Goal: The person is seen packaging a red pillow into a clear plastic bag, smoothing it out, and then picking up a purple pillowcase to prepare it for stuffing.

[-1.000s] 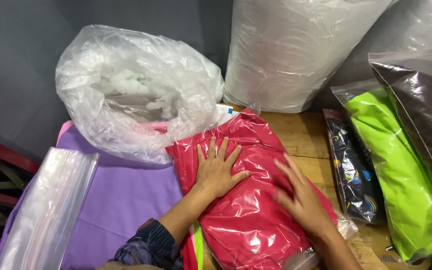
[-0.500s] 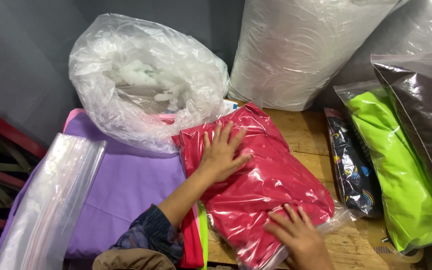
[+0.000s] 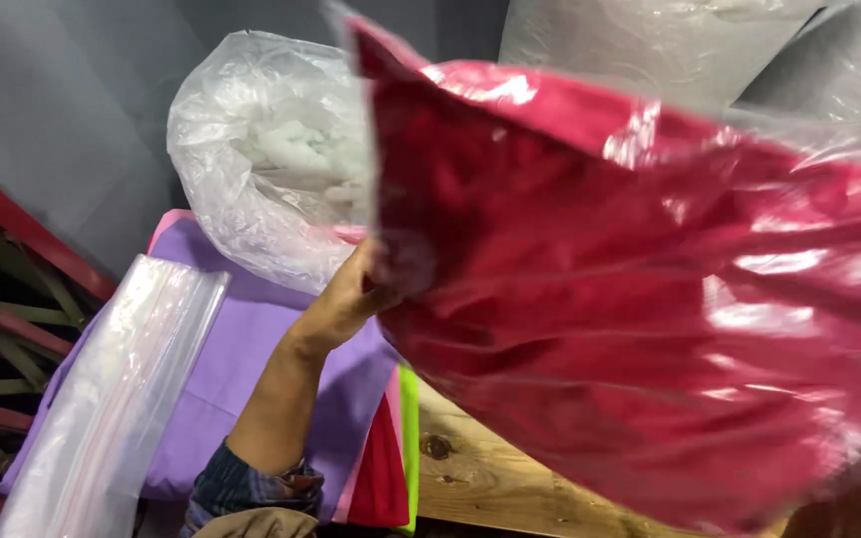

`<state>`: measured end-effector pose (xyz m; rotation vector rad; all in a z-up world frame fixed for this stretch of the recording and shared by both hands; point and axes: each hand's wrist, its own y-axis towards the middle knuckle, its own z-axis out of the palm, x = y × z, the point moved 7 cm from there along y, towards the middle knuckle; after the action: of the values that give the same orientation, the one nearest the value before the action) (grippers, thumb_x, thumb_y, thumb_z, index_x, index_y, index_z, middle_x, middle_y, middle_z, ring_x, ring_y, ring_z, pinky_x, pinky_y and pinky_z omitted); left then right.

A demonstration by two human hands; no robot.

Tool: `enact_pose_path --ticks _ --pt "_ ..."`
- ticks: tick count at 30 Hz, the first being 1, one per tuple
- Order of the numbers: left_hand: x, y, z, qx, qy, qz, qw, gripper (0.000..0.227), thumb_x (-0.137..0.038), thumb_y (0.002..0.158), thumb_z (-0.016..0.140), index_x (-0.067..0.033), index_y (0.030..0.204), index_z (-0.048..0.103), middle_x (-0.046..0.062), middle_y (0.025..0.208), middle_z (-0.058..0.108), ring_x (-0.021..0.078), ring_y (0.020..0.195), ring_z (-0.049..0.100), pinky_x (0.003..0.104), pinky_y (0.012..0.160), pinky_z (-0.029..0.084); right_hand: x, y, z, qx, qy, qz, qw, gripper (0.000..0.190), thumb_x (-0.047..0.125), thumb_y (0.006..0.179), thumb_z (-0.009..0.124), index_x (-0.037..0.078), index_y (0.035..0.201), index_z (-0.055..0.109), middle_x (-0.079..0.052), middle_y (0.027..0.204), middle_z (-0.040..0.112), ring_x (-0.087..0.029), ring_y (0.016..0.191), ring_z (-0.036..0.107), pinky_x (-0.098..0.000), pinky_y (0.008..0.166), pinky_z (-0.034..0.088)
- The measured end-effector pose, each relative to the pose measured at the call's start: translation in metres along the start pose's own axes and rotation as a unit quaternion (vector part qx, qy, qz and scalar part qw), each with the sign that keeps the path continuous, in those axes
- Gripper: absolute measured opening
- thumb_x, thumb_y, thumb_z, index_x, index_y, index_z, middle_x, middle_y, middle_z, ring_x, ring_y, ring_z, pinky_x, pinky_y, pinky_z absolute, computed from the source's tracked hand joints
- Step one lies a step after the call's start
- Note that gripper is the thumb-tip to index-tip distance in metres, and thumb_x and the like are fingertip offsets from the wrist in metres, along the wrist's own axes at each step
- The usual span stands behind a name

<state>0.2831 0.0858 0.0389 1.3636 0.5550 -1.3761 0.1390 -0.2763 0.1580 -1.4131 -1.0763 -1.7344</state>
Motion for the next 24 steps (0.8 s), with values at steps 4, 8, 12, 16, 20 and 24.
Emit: enact_pose_path --ticks 4,8,12,16,20,24 --pt "-0.035 -0.011 0.006 -0.11 0.146 -0.035 0.982 0.04 -0.013 0.095 0.066 -0.0052 0.134 0.064 0.007 0.118 0.075 0.015 0.103 0.071 0.027 0.094 0.058 -0.121 0.125 -0.134 -0.075 -0.317 -0.095 0.941 0.027 0.041 0.13 0.059 0.014 0.13 0.062 -0.003 0.118 0.066 -0.016 0.1 0.056 -0.036 0.087 0.044" --pt "-0.01 -0.026 -0.009 -0.162 0.207 -0.221 0.939 0.043 -0.021 0.099 0.06 -0.0216 0.142 0.051 0.001 0.058 0.053 0.0091 0.044 0.043 0.027 0.041 0.034 -0.124 0.129 -0.084 -0.06 -0.279 -0.036 0.958 0.015 0.021 0.117 0.06 0.015 0.105 0.052 0.002 0.082 0.047 -0.013 0.068 0.043 -0.0368 0.058 0.037" --pt "0.004 -0.026 -0.012 -0.098 0.595 -0.193 0.774 0.077 -0.025 0.089 0.067 -0.0166 0.156 0.031 0.017 0.111 0.065 0.0432 0.098 0.066 0.054 0.081 0.052 -0.121 0.111 -0.04 0.094 -0.529 -0.021 0.843 0.075 0.029 0.096 0.055 0.008 0.161 0.024 -0.018 0.154 0.048 -0.039 0.123 0.054 -0.0564 0.098 0.039" --pt "0.004 0.0 0.047 -0.05 0.656 -0.051 0.751 0.063 -0.04 0.088 0.074 -0.0144 0.141 0.05 0.023 0.123 0.06 0.0415 0.107 0.059 0.053 0.085 0.052 -0.13 0.098 -0.008 0.213 -0.531 -0.116 0.812 0.063 0.032 0.095 0.055 0.012 0.153 0.043 -0.012 0.157 0.046 -0.03 0.142 0.045 -0.0498 0.108 0.039" --pt "0.038 0.028 0.099 0.025 0.692 0.04 0.72 0.069 -0.058 0.096 0.058 -0.016 0.15 0.05 0.023 0.138 0.055 0.0465 0.138 0.041 0.061 0.107 0.037 -0.162 0.081 0.045 0.299 -0.535 -0.19 0.767 0.061 0.035 0.098 0.055 0.014 0.154 0.045 -0.022 0.149 0.05 -0.042 0.144 0.043 -0.0586 0.117 0.033" --pt "0.087 0.048 0.096 0.113 0.707 -0.084 0.693 0.078 -0.071 0.093 0.045 -0.0275 0.157 0.04 0.015 0.167 0.027 0.0474 0.155 0.009 0.073 0.118 0.004 -0.2 0.069 0.071 0.345 -0.602 -0.07 0.717 0.066 0.057 0.098 0.048 0.038 0.159 0.032 -0.012 0.166 0.025 -0.053 0.149 0.02 -0.0771 0.114 0.017"
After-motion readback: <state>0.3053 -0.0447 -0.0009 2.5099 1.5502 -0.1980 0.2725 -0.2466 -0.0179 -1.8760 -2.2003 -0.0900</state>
